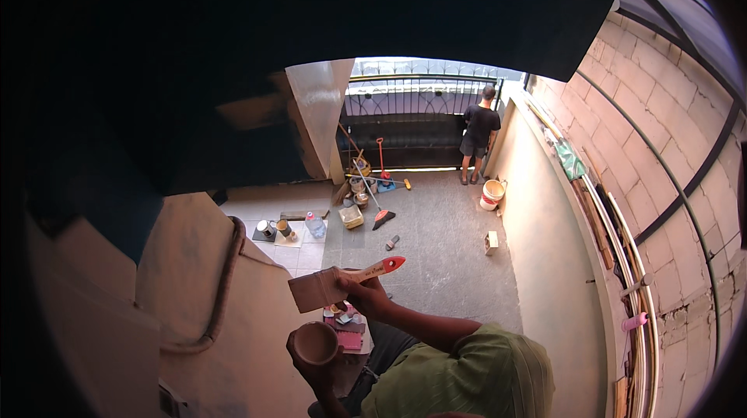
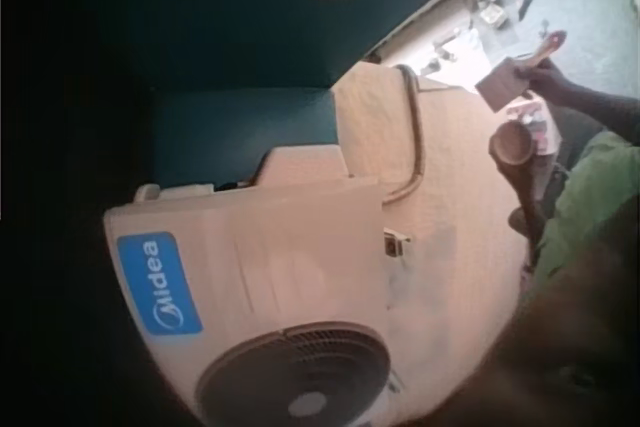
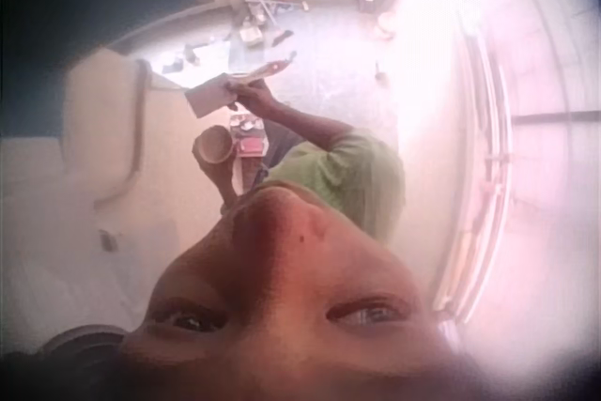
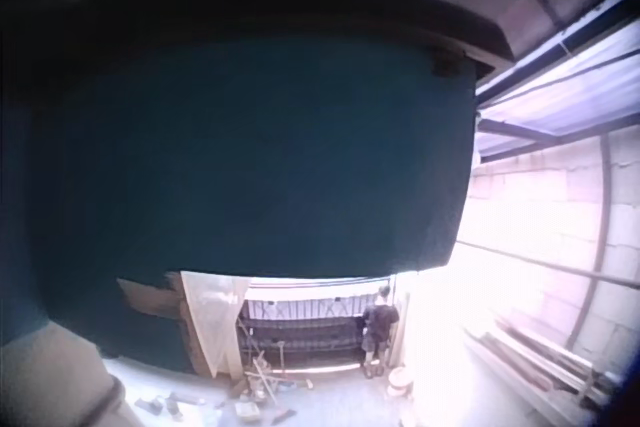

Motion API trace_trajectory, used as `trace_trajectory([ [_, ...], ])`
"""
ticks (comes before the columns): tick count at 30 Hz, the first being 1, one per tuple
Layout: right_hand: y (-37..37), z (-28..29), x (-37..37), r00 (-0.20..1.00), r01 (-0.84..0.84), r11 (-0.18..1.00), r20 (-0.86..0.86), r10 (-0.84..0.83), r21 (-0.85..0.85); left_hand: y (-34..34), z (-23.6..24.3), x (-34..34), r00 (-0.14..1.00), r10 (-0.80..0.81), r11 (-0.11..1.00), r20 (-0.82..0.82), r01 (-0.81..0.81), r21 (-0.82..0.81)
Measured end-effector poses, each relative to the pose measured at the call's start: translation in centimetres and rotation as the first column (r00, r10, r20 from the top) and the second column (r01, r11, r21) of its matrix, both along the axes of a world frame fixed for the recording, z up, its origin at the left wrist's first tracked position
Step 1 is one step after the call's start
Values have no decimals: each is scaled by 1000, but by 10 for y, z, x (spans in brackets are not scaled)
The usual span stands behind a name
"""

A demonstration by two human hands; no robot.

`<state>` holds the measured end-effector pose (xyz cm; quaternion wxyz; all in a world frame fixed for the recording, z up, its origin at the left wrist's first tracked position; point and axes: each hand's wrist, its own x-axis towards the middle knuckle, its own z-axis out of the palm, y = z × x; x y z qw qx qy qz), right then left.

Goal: The person paints a ceiling section using a paintbrush and a small container of paint. They repeatedly dip the brush into the container and apply paint to the ceiling surface in broad strokes.

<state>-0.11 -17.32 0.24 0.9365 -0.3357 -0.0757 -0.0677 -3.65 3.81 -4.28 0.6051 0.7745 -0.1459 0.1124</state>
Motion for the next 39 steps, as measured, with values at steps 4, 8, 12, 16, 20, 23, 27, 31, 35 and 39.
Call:
trace_trajectory([
  [4, -13, -11, -12, 995, 95, 995, 23, -95, -16, -6, 11, -2, 1000, -12, 1000, 25, 12, -11],
  [8, -43, -7, -25, 950, 310, 948, 67, -305, -70, -18, 27, -7, 1000, -17, 1000, 10, 16, 10],
  [12, -67, 15, -24, 895, 443, 893, 91, -436, -81, -14, 28, -17, 998, 8, 999, 66, -11, 42],
  [16, -102, 12, -10, 767, 629, 741, 32, -641, -235, -13, 34, -17, 996, -31, 998, 87, 26, 61],
  [20, -119, -14, 18, 722, 642, 717, -101, -685, -271, 0, 39, -26, 994, 52, 998, 94, -55, 31],
  [23, -122, -38, 31, 657, 675, 685, -200, -727, -274, 9, 39, -27, 993, 108, 994, 42, -108, 15],
  [27, -126, -53, 38, 625, 670, 676, -259, -736, -306, 13, 56, -34, 970, 241, 966, -17, -239, 95],
  [31, -143, -64, 44, 653, 654, 693, -236, -720, -304, 19, 49, -33, 967, 237, 968, 92, -243, 61],
  [35, -141, -68, 63, 657, 663, 689, -212, -723, -294, 20, 47, -44, 956, 277, 960, 100, -279, 2],
  [39, -138, -71, 74, 660, 667, 698, -229, -716, -260, 19, 49, -43, 964, 262, 965, 42, -263, 8],
])
